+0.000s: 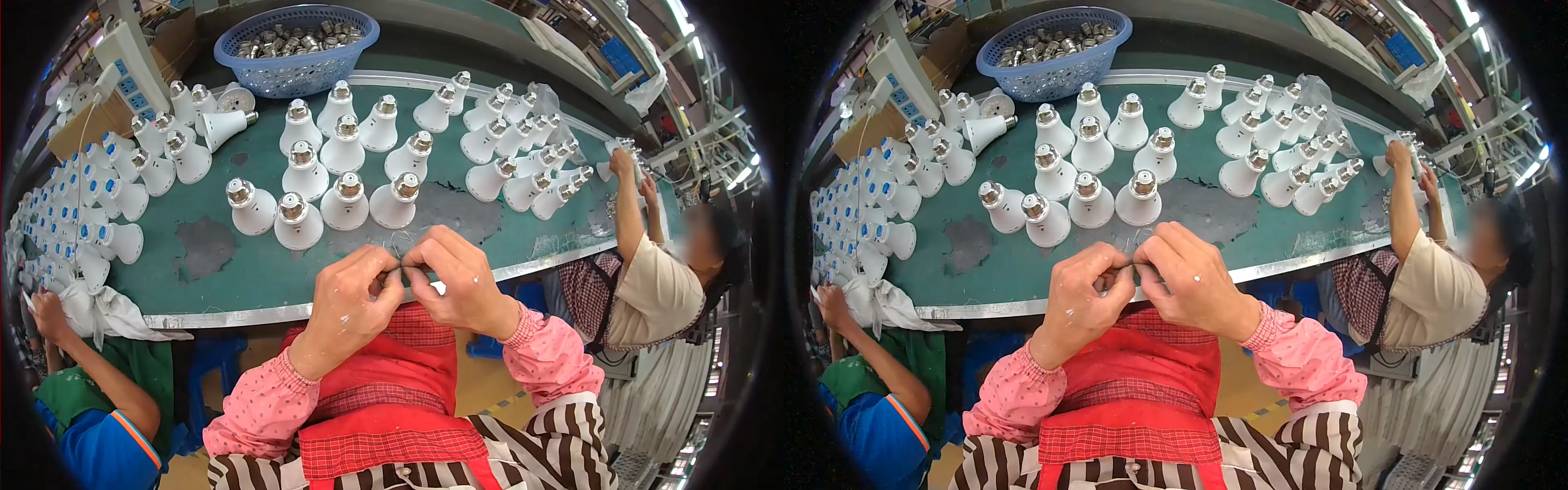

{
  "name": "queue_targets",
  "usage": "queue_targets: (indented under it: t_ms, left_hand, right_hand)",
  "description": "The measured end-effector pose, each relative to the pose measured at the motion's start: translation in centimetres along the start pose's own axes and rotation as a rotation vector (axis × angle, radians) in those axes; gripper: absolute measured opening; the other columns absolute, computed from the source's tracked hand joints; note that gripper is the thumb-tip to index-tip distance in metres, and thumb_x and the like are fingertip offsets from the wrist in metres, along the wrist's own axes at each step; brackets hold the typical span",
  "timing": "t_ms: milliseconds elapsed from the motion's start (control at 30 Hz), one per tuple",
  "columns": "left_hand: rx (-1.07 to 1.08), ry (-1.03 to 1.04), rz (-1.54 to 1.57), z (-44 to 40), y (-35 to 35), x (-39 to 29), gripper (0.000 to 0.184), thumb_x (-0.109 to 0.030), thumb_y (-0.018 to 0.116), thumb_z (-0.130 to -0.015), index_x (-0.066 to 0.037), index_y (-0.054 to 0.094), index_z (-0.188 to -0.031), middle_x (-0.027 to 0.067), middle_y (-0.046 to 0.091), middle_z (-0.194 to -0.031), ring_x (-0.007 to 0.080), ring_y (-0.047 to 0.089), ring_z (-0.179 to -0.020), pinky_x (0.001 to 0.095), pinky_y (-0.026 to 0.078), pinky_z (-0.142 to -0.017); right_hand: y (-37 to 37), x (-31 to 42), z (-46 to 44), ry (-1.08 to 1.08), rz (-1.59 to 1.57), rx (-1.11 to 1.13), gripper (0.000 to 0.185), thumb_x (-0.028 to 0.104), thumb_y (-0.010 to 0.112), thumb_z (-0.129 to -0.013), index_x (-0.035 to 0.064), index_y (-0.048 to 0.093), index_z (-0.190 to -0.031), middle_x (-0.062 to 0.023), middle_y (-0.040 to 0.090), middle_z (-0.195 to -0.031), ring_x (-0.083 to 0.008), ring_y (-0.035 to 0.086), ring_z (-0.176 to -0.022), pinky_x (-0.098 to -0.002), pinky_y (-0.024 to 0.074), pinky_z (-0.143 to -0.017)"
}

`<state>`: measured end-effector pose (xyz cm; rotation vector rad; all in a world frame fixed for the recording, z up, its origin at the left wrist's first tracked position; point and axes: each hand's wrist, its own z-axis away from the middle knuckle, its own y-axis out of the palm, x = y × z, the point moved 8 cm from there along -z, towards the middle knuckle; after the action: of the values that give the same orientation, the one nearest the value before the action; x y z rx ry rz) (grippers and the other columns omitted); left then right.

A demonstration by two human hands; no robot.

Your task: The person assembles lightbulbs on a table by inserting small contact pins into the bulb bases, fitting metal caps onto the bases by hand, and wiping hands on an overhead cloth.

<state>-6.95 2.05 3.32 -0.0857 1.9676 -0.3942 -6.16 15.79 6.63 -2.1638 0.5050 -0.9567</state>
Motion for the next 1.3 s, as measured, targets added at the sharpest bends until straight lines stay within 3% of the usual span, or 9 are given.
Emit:
queue_targets:
  t_ms: [167,233,367,567,667,700,833,1033,1300]
  left_hand:
    - [0.05,-0.216,0.189,0.4,0.2,1.5,0.008,0.004,0.068,-0.085,0.0,0.062,-0.081,-0.0035,0.058,-0.071,0.0004,0.047,-0.062,0.0224,0.036,-0.053]
    - [0.05,-0.285,0.273,0.8,0.4,2.5,0.01,0.004,0.068,-0.086,-0.001,0.061,-0.08,-0.0066,0.057,-0.072,-0.0025,0.045,-0.065,0.0201,0.034,-0.053]
    - [0.05,-0.353,0.394,1.4,0.5,3.1,0.013,0.005,0.067,-0.088,-0.002,0.061,-0.078,-0.007,0.058,-0.074,-0.0024,0.046,-0.065,0.0191,0.035,-0.054]
    - [-0.006,-0.393,0.422,1.9,-0.4,3.6,0.012,0.008,0.064,-0.089,-0.001,0.062,-0.081,-0.0058,0.06,-0.076,-0.0019,0.05,-0.068,0.0182,0.039,-0.056]
    - [0.022,-0.389,0.453,2.1,-0.2,3.4,0.012,0.009,0.064,-0.09,0.0,0.062,-0.082,-0.0053,0.061,-0.077,-0.0018,0.051,-0.068,0.0182,0.04,-0.057]
    - [0.028,-0.392,0.475,2.1,0.3,3.3,0.011,0.009,0.064,-0.09,0.0,0.062,-0.082,-0.0053,0.061,-0.077,-0.0019,0.051,-0.068,0.0181,0.04,-0.057]
    - [0.05,-0.373,0.516,2.5,1.7,3.1,0.01,0.007,0.064,-0.09,0.001,0.062,-0.083,-0.0062,0.059,-0.077,-0.0026,0.048,-0.068,0.0179,0.038,-0.056]
    - [0.093,-0.369,0.452,2.7,1.6,1.8,0.01,0.006,0.066,-0.091,0.001,0.063,-0.084,-0.0075,0.058,-0.078,-0.0034,0.048,-0.069,0.0175,0.036,-0.055]
    - [0.016,-0.376,0.373,2.4,2.1,1.9,0.012,0.002,0.068,-0.087,0.0,0.061,-0.079,-0.0084,0.055,-0.069,-0.0032,0.044,-0.063,0.0199,0.035,-0.051]
  right_hand:
    - [0.2,0.6,-0.3,0.018,0.006,0.003,0.02,-0.002,0.074,-0.077,0.0019,0.062,-0.092,-0.0134,0.058,-0.085,-0.0343,0.063,-0.076,-0.0427,0.0514,-0.064]
    - [0.4,0.2,-0.5,0.078,-0.095,0.009,0.016,-0.005,0.072,-0.078,0.0012,0.064,-0.09,-0.0111,0.062,-0.082,-0.0275,0.064,-0.071,-0.0381,0.0516,-0.063]
    - [1.1,-0.9,-0.3,0.279,-0.308,0.076,0.01,-0.005,0.07,-0.081,-0.0001,0.065,-0.088,-0.008,0.066,-0.08,-0.0171,0.064,-0.068,-0.0322,0.0517,-0.063]
    - [-0.6,-1.5,0.7,0.348,-0.311,0.057,0.007,-0.004,0.071,-0.083,-0.0003,0.068,-0.089,-0.0067,0.066,-0.081,-0.0125,0.062,-0.07,-0.0293,0.0498,-0.064]
    - [0.9,-0.3,2.5,0.389,-0.395,0.421,0.011,0.0,0.074,-0.085,-0.0005,0.068,-0.094,-0.0074,0.064,-0.081,-0.0164,0.063,-0.068,-0.0307,0.0503,-0.061]
    - [1.1,-0.2,3.0,0.421,-0.391,0.408,0.011,0.0,0.076,-0.086,-0.0001,0.069,-0.095,-0.0078,0.064,-0.082,-0.0159,0.064,-0.07,-0.0307,0.0501,-0.062]
    - [-1.0,-0.1,2.2,0.344,-0.322,0.022,0.013,-0.002,0.076,-0.086,-0.0011,0.069,-0.097,-0.008,0.063,-0.084,-0.016,0.063,-0.07,-0.0306,0.05,-0.061]
    - [-0.2,-0.1,2.4,0.312,-0.303,-0.002,0.013,-0.004,0.075,-0.084,-0.0006,0.066,-0.093,-0.0089,0.062,-0.082,-0.0176,0.062,-0.067,-0.032,0.0496,-0.06]
    - [-0.2,3.0,1.4,-0.152,0.216,-0.072,0.024,-0.009,0.071,-0.073,0.0009,0.06,-0.091,-0.012,0.056,-0.083,-0.0288,0.058,-0.068,-0.0414,0.0485,-0.057]
